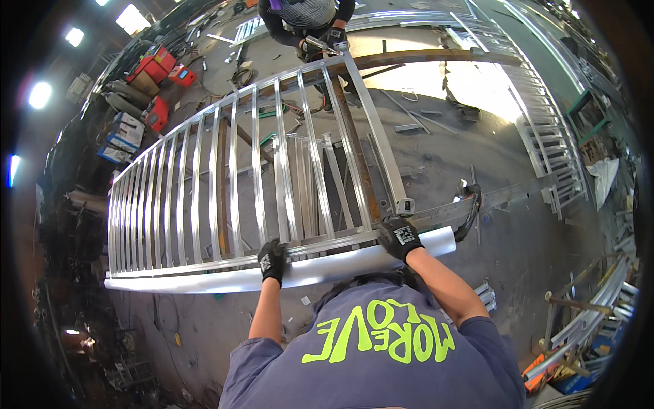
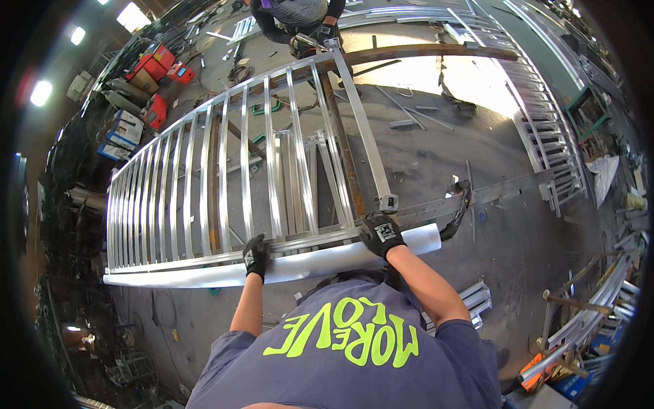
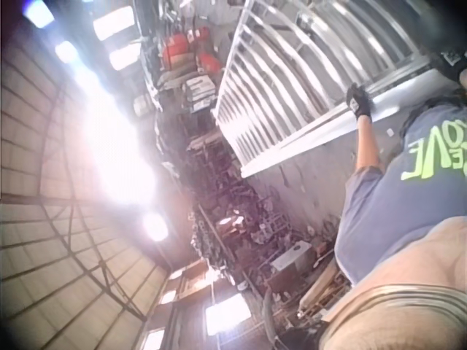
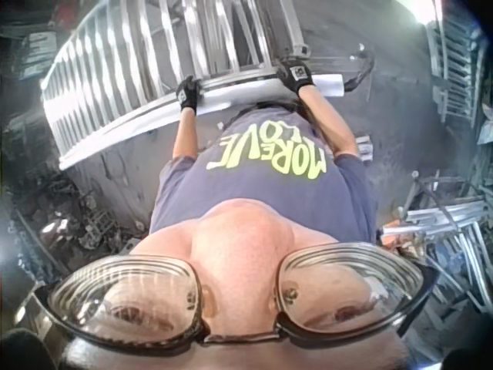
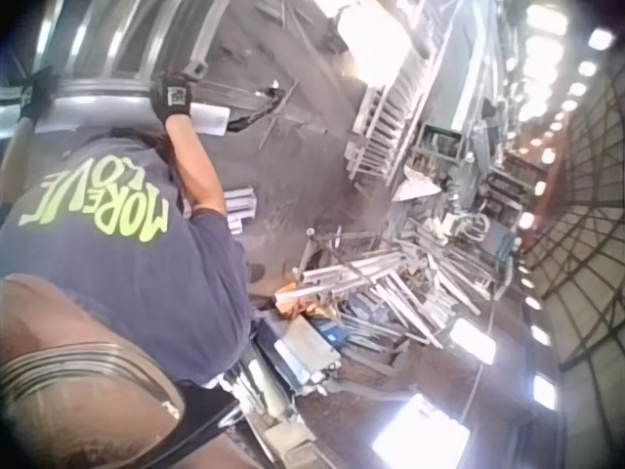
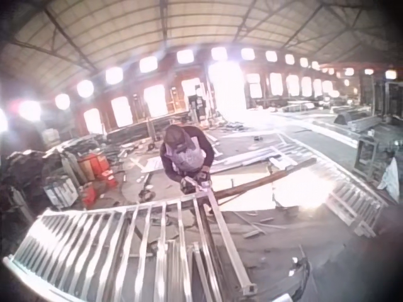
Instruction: The person positions and aligns aluminum bars on a metal frame structure, then uses a welding torch to tack weld the bars to the frame. The person adjusts the frame and continues welding at different joints.
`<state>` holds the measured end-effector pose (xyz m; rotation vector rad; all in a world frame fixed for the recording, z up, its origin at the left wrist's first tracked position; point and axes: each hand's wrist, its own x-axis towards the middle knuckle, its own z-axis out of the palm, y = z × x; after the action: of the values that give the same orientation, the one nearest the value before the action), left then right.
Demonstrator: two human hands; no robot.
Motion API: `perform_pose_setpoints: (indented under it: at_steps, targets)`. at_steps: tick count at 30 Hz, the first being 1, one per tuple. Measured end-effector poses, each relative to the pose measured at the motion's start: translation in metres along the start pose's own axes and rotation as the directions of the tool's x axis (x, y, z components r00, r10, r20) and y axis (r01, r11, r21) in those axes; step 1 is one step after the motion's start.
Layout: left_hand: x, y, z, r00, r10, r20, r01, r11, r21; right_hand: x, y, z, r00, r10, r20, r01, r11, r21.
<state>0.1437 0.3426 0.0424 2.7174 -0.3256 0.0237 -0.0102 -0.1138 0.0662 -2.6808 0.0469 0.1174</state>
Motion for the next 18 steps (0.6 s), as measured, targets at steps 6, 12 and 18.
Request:
perform_pose_setpoints:
  at_steps: [6, 12, 18]
  targets:
    - [-0.017, -0.023, -0.017, 0.959, 0.279, 0.049, -0.278, 0.960, -0.026, -0.015, -0.019, 0.018, 0.974, 0.069, -0.215, -0.085, 0.994, -0.070]
    - [-0.021, -0.105, -0.068, 0.989, 0.143, 0.038, -0.147, 0.983, 0.108, -0.011, -0.028, 0.011, 0.964, 0.141, -0.225, -0.157, 0.986, -0.055]
    - [-0.037, -0.106, -0.082, 0.989, 0.147, 0.007, -0.147, 0.987, 0.062, 0.000, -0.043, -0.007, 0.985, 0.136, -0.107, -0.142, 0.988, -0.053]
